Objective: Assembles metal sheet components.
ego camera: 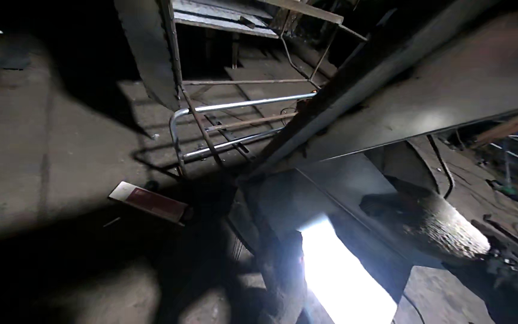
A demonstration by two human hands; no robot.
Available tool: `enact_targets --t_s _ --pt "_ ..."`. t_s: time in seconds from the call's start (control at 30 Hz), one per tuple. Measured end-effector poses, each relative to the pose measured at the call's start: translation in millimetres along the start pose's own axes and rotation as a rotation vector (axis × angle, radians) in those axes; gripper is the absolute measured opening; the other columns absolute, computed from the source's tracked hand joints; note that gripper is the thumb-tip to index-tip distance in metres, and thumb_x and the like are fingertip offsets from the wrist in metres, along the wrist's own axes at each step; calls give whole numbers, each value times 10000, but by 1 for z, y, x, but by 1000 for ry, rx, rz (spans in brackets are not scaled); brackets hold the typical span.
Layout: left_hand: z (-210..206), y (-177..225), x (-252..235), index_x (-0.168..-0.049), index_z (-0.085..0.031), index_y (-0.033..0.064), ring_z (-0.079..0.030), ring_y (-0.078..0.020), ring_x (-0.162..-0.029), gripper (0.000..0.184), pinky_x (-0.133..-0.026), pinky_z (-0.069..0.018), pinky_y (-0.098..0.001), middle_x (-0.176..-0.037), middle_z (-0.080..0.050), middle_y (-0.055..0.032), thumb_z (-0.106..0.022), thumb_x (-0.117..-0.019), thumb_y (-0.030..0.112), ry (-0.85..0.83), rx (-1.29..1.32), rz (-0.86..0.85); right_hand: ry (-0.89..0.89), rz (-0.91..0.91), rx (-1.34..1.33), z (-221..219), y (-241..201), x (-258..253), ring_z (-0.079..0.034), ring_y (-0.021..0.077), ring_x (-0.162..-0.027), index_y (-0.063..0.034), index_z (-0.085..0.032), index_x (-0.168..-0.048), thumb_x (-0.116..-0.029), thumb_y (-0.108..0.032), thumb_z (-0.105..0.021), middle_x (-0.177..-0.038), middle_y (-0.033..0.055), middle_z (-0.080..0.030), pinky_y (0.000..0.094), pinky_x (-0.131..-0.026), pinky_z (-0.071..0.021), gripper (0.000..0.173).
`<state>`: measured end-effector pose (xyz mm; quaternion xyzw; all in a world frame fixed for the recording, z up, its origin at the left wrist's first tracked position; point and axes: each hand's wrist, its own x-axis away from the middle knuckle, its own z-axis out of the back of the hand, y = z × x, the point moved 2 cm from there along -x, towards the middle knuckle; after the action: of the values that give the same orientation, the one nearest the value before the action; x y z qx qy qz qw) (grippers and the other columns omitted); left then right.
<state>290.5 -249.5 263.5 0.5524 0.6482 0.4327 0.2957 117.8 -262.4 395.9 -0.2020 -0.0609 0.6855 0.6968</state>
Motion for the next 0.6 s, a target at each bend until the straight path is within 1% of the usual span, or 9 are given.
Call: enact_targets --t_s 0.07,0.17,0.27,0.33,0.37,0.43,0.47,0.53,0.6 --pt "1 0 5 -992 -625 -88 -625 62 -794 81 -782 -533 -130 -815 -664 55 -612 -925 -45 2 40 -47 -107 -23 30 8 21 0 -704 236 -943 40 -629 -1279 -962 -329 -645 -1071 193 -717 466 -873 -565 486" --pt "1 -3 7 -1133 -593 -178 -614 40 -934 238 -878 -507 -140 -981 -674 -54 -594 -960 -16 -16 -35 -115 -85 -19 53 12 31 -1 -709 261 -933 -18 -662 -1243 -980 -413 -619 -1059 173 -722 514 -871 -567 477" --pt "2 -7 6 -1112 -603 -151 -622 25 -887 222 -841 -529 -156 -954 -672 -40 -594 -972 22 -9 -37 -166 -177 24 104 15 39 -6 -674 398 -1049 15 -612 -1314 -1018 -443 -540 -1167 264 -673 628 -915 -515 550" --pt "1 -4 6 -1012 -662 -89 -631 46 -788 135 -756 -545 -153 -853 -690 30 -611 -966 28 13 -77 -211 -162 20 98 10 42 -5 -684 373 -1037 -13 -635 -1287 -1006 -453 -538 -1141 237 -690 602 -911 -533 531" --pt "1 -3 7 -1042 -671 -97 -649 26 -833 159 -787 -556 -171 -904 -704 2 -624 -964 33 20 -81 -207 -162 29 81 11 40 -3 -670 394 -1068 2 -626 -1293 -1004 -435 -551 -1165 263 -673 611 -936 -513 529" --pt "6 -8 5 -1232 -635 -79 -655 -55 -993 328 -869 -566 -231 -1133 -690 -85 -670 -958 99 15 -127 -248 -136 43 68 16 29 4 -677 358 -1051 10 -662 -1215 -980 -342 -591 -1139 254 -684 553 -938 -529 429" --pt "9 -10 4 -1330 -591 -54 -644 -93 -1051 438 -889 -566 -257 -1232 -659 -114 -698 -951 140 26 -181 -273 -163 -33 62 28 10 14 -672 295 -1021 15 -674 -1183 -981 -276 -615 -1109 221 -695 458 -924 -528 359" --pt "11 -5 4 -1388 -565 -22 -663 -124 -1038 574 -863 -588 -283 -1235 -664 -123 -764 -916 236 121 -398 -350 -283 -255 3 59 -29 33 -633 229 -1045 28 -664 -1204 -994 -142 -633 -1140 189 -682 326 -940 -481 272" --pt "10 12 7 -1350 -594 -7 -669 -149 -1081 626 -925 -577 -331 -1207 -687 -117 -777 -890 376 231 -774 -446 -253 -180 23 62 -22 39 -651 309 -1065 49 -663 -1202 -1002 -169 -628 -1137 239 -680 414 -958 -497 298"
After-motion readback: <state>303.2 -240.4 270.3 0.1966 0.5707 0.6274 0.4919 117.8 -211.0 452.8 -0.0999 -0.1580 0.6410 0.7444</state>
